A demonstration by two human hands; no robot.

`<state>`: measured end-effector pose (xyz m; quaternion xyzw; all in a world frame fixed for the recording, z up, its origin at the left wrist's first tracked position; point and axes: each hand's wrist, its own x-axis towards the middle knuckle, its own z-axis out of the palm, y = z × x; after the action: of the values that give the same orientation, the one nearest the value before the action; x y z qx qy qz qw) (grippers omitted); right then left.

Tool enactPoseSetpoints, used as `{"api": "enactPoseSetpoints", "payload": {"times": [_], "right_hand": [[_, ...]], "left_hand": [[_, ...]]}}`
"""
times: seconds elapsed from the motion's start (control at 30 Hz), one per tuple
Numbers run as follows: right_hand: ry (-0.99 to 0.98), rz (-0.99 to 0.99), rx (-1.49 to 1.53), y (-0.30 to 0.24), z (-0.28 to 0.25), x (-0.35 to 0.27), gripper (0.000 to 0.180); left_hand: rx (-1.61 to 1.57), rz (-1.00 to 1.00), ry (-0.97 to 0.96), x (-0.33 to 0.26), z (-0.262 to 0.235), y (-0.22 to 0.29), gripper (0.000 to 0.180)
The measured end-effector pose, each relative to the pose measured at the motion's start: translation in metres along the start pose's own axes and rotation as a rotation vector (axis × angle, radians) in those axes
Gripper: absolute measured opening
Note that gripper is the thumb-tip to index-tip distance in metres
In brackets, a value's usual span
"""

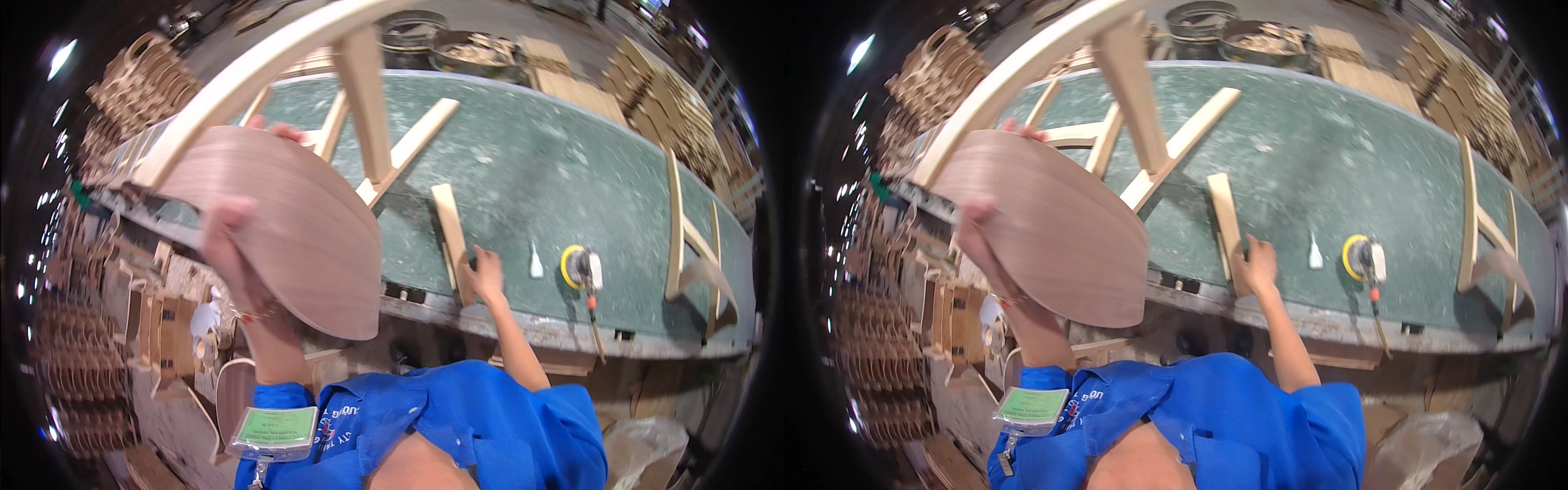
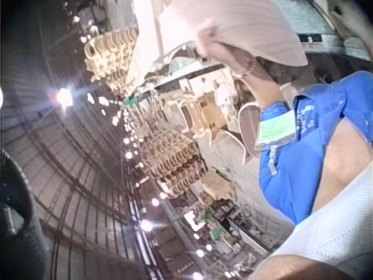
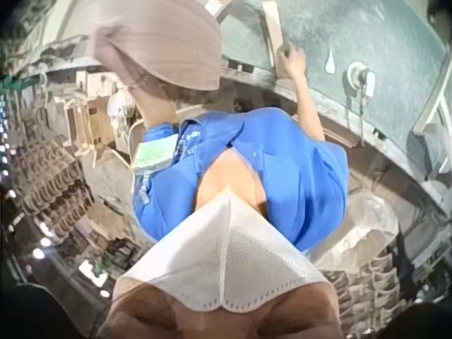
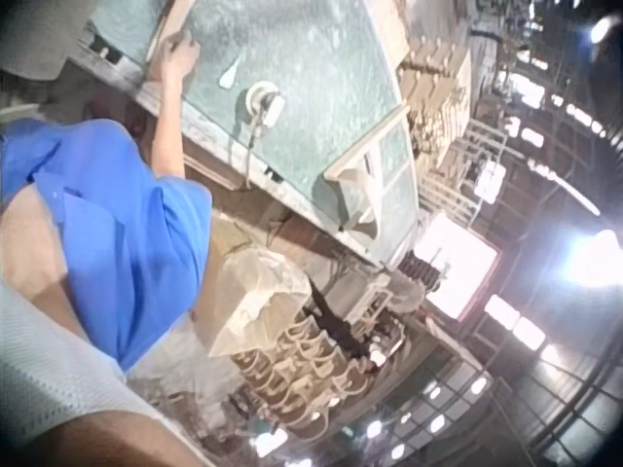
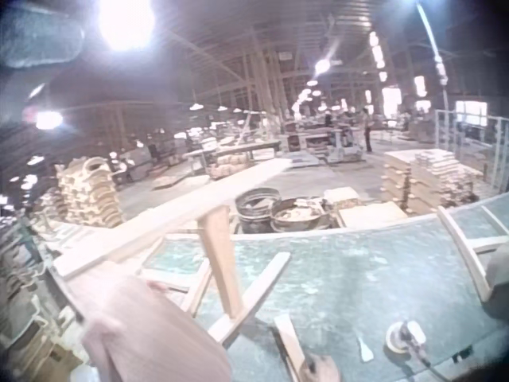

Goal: The person sands curved wooden chair parts using a handheld orbital sander. They repeatedly pick up parts, sand edges and surfaces, apply glue from a small bottle, and place the parts back on the workbench.

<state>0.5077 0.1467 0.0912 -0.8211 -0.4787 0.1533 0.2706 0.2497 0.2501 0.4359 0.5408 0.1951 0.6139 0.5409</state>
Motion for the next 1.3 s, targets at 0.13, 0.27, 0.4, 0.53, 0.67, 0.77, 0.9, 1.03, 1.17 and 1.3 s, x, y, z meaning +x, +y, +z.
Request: {"api": "enactPoseSetpoints", "payload": {"times": [0.13, 0.27, 0.4, 0.53, 0.67, 0.77, 0.9, 1.03, 1.17, 1.3], "right_hand": [[0.267, 0.0, -0.296, 0.058, -0.051, 0.007, 0.063], [0.312, 0.299, -0.676, 0.127, -0.135, 0.011, 0.088], [0.124, 0.381, -0.435, 0.192, -0.172, 0.003, 0.093], [0.194, 0.28, -0.354, 0.201, -0.176, 0.002, 0.087], [0.189, 0.11, -0.014, 0.179, -0.198, 0.009, 0.069], [0.076, -0.159, 0.297, 0.092, -0.212, 0.024, 0.07], [-0.003, -0.51, 0.563, -0.097, -0.271, 0.007, 0.073], [0.025, -1.085, 0.389, -0.22, -0.303, 0.009, 0.075], [0.031, -1.296, 0.116, -0.306, -0.295, -0.002, 0.078], [-0.008, -1.458, 0.121, -0.352, -0.273, -0.023, 0.069]], "left_hand": [[-0.063, -0.279, -0.034, -0.044, 0.008, 0.003, 0.097], [-0.081, -0.366, -0.145, -0.073, 0.0, -0.001, 0.103], [-0.187, -0.286, -0.284, -0.087, -0.008, -0.02, 0.099], [-0.161, -0.326, -0.365, -0.108, 0.0, -0.024, 0.096], [-0.057, -0.405, -0.449, -0.127, 0.006, -0.033, 0.085], [0.056, -0.42, -0.439, -0.146, 0.005, -0.047, 0.075], [0.073, -0.419, -0.32, -0.16, 0.007, -0.049, 0.063], [0.022, -0.386, -0.225, -0.153, 0.02, -0.045, 0.058], [-0.058, -0.336, -0.265, -0.146, 0.022, -0.037, 0.068], [0.128, -0.544, -0.206, -0.146, 0.013, -0.03, 0.067]]}}
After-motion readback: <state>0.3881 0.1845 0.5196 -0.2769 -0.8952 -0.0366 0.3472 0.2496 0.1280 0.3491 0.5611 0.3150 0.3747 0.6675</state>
